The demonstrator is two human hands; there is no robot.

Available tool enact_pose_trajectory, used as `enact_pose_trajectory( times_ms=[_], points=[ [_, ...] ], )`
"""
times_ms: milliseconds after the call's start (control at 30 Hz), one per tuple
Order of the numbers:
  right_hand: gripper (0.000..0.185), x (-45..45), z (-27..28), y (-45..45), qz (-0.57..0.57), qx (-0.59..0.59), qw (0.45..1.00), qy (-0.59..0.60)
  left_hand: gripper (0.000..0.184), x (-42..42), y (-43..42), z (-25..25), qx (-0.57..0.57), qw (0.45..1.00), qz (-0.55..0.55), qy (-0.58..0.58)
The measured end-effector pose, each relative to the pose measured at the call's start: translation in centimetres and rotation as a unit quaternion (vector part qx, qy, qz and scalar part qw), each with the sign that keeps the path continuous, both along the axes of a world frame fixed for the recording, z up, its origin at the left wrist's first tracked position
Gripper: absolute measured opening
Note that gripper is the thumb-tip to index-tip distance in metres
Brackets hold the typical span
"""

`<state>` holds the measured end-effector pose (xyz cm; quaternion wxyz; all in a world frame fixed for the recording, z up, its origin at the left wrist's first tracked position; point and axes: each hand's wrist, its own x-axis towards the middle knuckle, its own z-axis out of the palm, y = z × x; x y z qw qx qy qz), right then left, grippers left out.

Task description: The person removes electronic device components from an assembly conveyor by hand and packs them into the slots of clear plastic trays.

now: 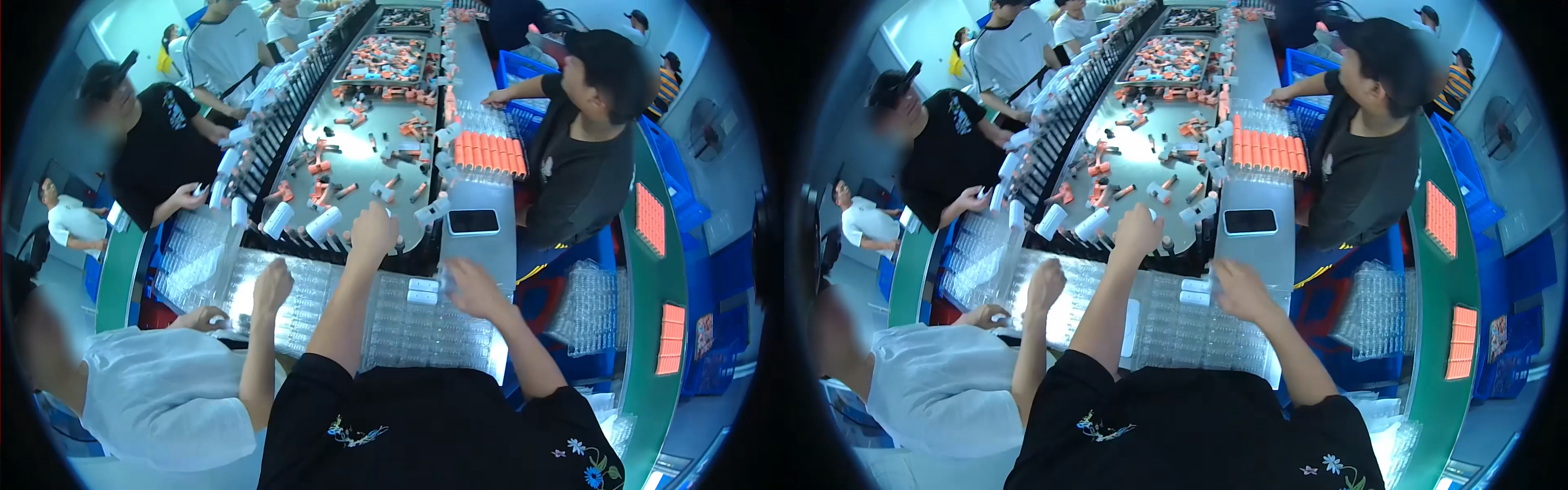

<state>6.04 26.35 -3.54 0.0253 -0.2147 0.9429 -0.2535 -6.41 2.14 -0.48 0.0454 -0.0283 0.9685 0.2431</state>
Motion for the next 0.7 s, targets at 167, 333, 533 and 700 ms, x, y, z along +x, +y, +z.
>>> enact_pose_trajectory(
  times_ms=[167, 333, 533, 700],
  points=[
    [0.060, -5.6, 9.5, -5.0, 0.062, -0.007, 0.972, 0.225, 0.044, 3.6, -2.5, -1.1, 0.083, 0.985, 0.106, 0.108],
    [0.051, -11.1, 3.9, -13.4, 0.018, 0.143, 0.989, -0.034, 0.061, 10.6, -1.5, -6.4, 0.156, 0.956, 0.086, 0.235],
    [0.079, -4.0, 3.4, -15.1, -0.084, 0.078, 0.992, -0.045, 0.059, 13.9, 2.7, -15.1, 0.239, 0.953, -0.181, 0.050],
    [0.048, -1.6, 2.2, -10.0, 0.010, -0.041, 0.984, 0.173, 0.054, 12.1, 4.2, -18.7, 0.156, 0.927, -0.253, 0.227]
  ],
)
